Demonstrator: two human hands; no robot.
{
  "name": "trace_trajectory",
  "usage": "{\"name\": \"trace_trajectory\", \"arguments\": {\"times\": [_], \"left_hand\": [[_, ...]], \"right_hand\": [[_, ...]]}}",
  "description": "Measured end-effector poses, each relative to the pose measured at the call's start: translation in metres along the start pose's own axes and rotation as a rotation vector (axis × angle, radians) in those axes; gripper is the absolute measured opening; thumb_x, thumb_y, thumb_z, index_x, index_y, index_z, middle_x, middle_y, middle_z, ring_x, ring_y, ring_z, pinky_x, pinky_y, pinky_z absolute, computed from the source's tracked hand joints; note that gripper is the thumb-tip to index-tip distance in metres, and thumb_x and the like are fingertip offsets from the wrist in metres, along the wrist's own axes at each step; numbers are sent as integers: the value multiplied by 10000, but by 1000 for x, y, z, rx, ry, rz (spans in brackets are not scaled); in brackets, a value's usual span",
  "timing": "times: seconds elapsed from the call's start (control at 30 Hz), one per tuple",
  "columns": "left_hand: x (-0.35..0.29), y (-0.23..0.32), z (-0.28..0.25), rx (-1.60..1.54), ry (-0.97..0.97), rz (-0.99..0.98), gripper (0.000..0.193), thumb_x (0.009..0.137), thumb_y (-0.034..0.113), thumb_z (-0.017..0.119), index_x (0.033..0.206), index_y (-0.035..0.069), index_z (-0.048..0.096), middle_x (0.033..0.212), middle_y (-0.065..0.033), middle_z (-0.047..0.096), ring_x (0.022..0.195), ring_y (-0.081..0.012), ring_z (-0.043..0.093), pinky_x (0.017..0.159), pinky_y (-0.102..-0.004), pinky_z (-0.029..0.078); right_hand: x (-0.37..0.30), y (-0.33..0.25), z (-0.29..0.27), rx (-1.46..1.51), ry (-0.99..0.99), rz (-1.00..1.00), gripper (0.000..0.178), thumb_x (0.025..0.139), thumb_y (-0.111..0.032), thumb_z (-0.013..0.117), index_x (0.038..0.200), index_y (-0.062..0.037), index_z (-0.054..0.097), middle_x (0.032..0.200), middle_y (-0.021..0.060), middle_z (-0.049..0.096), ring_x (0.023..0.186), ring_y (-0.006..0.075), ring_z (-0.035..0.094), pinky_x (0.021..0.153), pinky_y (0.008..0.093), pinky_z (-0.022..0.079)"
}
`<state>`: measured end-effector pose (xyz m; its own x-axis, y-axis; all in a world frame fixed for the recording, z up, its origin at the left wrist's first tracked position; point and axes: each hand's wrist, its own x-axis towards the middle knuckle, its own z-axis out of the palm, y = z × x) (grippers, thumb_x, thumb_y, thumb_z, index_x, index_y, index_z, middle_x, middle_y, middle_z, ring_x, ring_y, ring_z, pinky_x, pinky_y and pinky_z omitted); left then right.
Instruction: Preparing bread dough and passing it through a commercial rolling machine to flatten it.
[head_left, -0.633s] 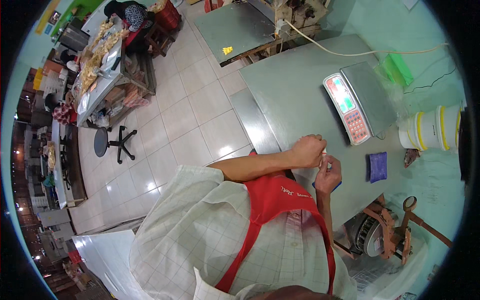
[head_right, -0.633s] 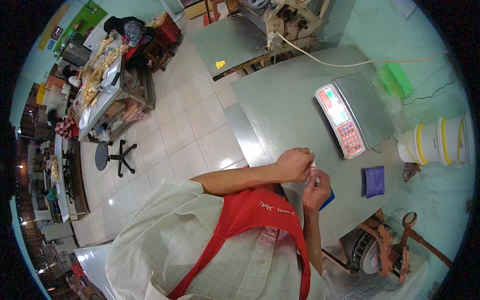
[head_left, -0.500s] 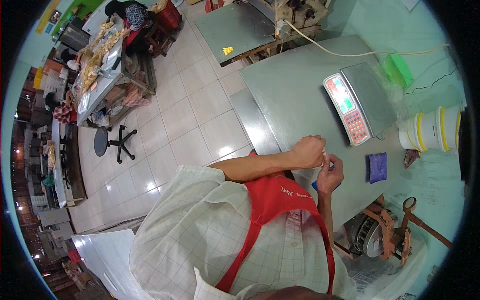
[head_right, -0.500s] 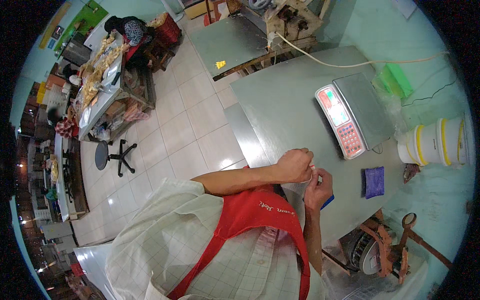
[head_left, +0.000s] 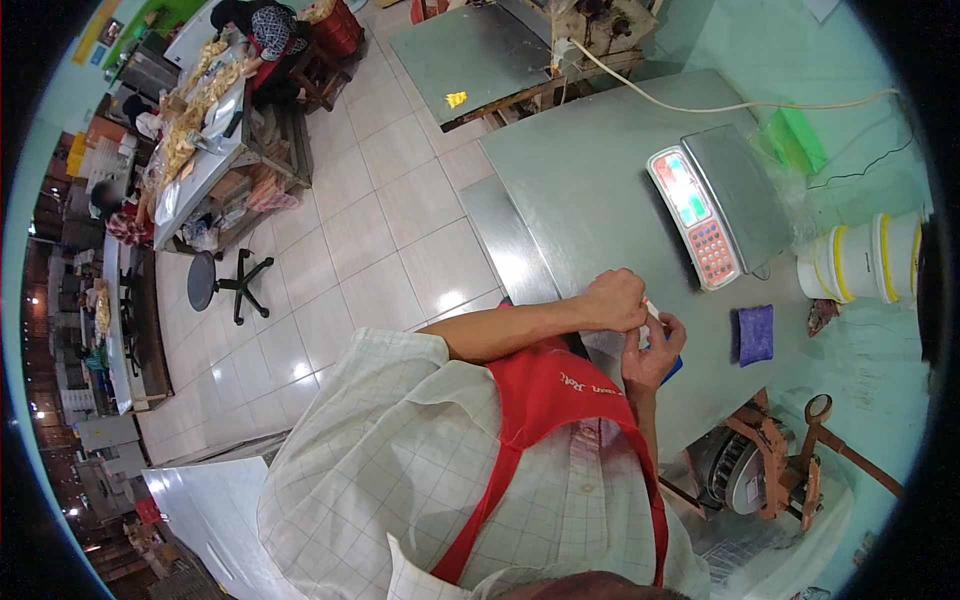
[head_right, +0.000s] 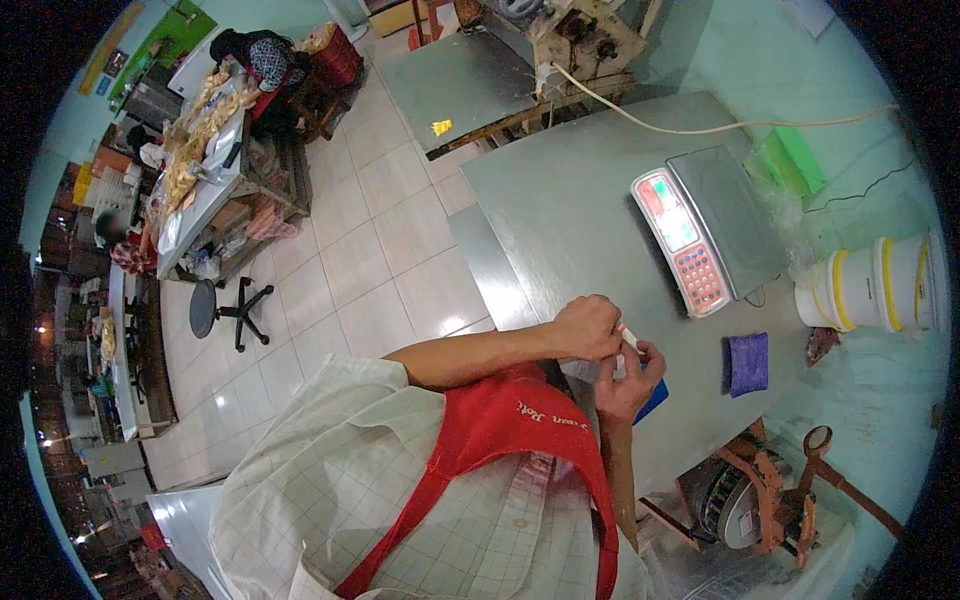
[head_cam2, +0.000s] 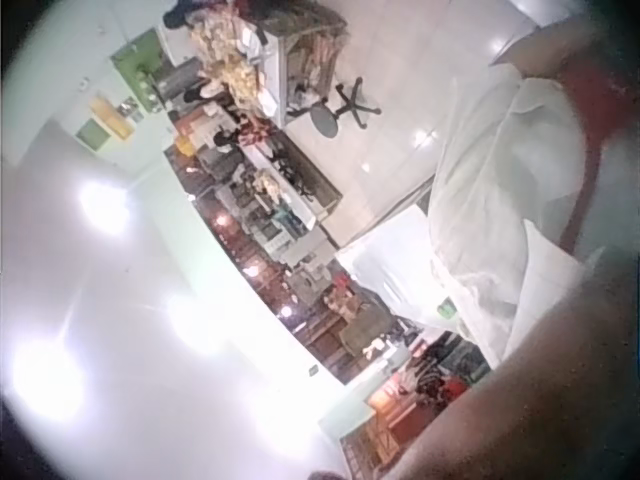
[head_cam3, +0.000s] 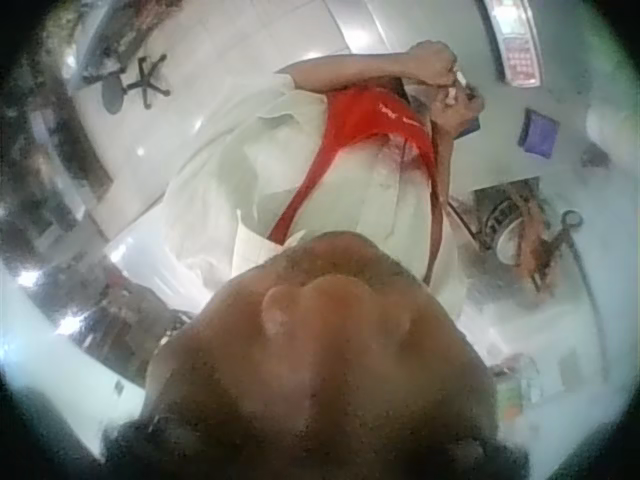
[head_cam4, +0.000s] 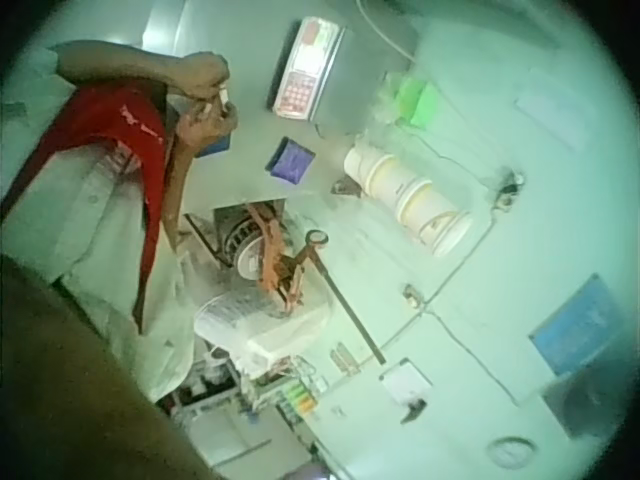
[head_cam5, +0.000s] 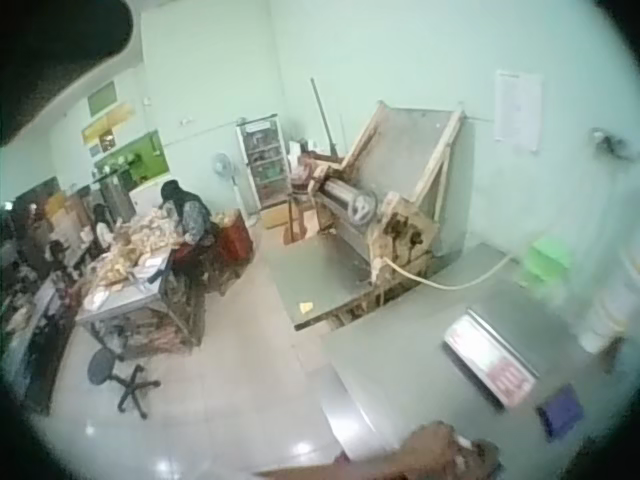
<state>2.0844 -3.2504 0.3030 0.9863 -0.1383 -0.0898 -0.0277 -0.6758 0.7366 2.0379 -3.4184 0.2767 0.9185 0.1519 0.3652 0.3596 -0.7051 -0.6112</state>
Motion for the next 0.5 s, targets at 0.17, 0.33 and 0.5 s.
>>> {"name": "trace_trajectory", "arguments": {"times": [0.17, 0.33, 0.5], "left_hand": [[-1, 3, -2, -22, -31, -25, 343, 799, 264, 646, 803, -69, 726, 862, -333, 683, 841, -505, 695, 769, -553, 575], [2, 5, 2, 3, -73, -20, 337, 805, 277, 664, 894, -39, 738, 918, -302, 698, 869, -499, 695, 788, -553, 570], [7, -1, 1, -204, 90, 299, 404, 775, 225, 709, 1134, 41, 694, 1003, -220, 696, 1072, -431, 659, 911, -505, 538]], "right_hand": [[5, -4, -5, 48, -46, 39, 334, 847, -140, 769, 1166, -52, 718, 1333, 230, 530, 1162, 399, 518, 969, 504, 457], [0, 4, -5, 8, -112, 62, 383, 854, -156, 767, 1221, -64, 708, 1393, 231, 504, 1195, 403, 501, 1011, 504, 438], [5, 14, -6, -11, -133, -7, 370, 827, -165, 771, 1177, -61, 709, 1386, 233, 520, 1238, 429, 497, 1055, 513, 426]]}}
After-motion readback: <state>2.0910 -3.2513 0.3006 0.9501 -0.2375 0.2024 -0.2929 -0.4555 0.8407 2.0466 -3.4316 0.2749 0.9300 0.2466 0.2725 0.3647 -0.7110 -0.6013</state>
